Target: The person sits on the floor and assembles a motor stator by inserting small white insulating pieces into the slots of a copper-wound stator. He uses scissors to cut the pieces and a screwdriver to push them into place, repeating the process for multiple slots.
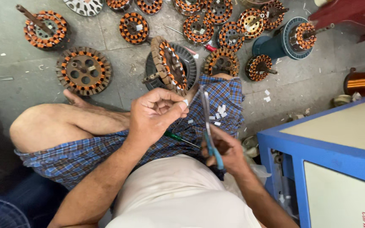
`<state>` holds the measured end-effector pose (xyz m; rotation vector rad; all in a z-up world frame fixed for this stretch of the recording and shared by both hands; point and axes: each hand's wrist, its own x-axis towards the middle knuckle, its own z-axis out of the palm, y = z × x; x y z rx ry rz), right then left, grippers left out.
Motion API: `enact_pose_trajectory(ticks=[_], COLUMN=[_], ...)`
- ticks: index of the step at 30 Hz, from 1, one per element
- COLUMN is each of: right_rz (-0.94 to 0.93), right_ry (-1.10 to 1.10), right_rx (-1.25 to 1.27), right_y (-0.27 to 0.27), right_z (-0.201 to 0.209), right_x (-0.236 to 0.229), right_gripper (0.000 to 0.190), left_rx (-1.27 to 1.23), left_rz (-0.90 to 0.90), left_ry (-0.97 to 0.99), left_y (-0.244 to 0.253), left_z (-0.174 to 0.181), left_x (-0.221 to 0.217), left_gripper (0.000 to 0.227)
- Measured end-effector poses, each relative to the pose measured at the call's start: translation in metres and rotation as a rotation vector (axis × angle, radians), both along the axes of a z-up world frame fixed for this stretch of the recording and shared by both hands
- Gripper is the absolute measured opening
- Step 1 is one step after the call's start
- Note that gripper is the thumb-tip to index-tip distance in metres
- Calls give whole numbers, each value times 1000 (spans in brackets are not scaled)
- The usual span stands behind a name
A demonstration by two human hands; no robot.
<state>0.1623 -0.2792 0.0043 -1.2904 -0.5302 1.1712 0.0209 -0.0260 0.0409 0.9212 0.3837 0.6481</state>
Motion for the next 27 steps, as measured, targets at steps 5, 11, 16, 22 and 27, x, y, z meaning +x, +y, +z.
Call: enact_pose_trajectory(ticks=[5, 11, 16, 22, 27], right_rz=[66, 126, 124, 148, 147], right_ry=[-16, -66, -169, -349, -541], right_rx=[132, 227, 209, 182, 170], right_y=[17, 22, 26, 29, 26], right_z=[-9, -6, 0, 7, 7], right_x=[-16, -17, -18, -18, -18], right_gripper=[95, 89, 75, 78, 88], left_rx=[18, 1, -4, 29, 47], left_rz=[35, 44, 62, 68, 62], left_ry=[22, 99, 118, 117, 90], left_y=[-2, -2, -3, -2, -4], left_z=[7, 9, 9, 10, 9], left_x=[7, 13, 14, 13, 11], left_gripper=[10, 10, 11, 12, 12])
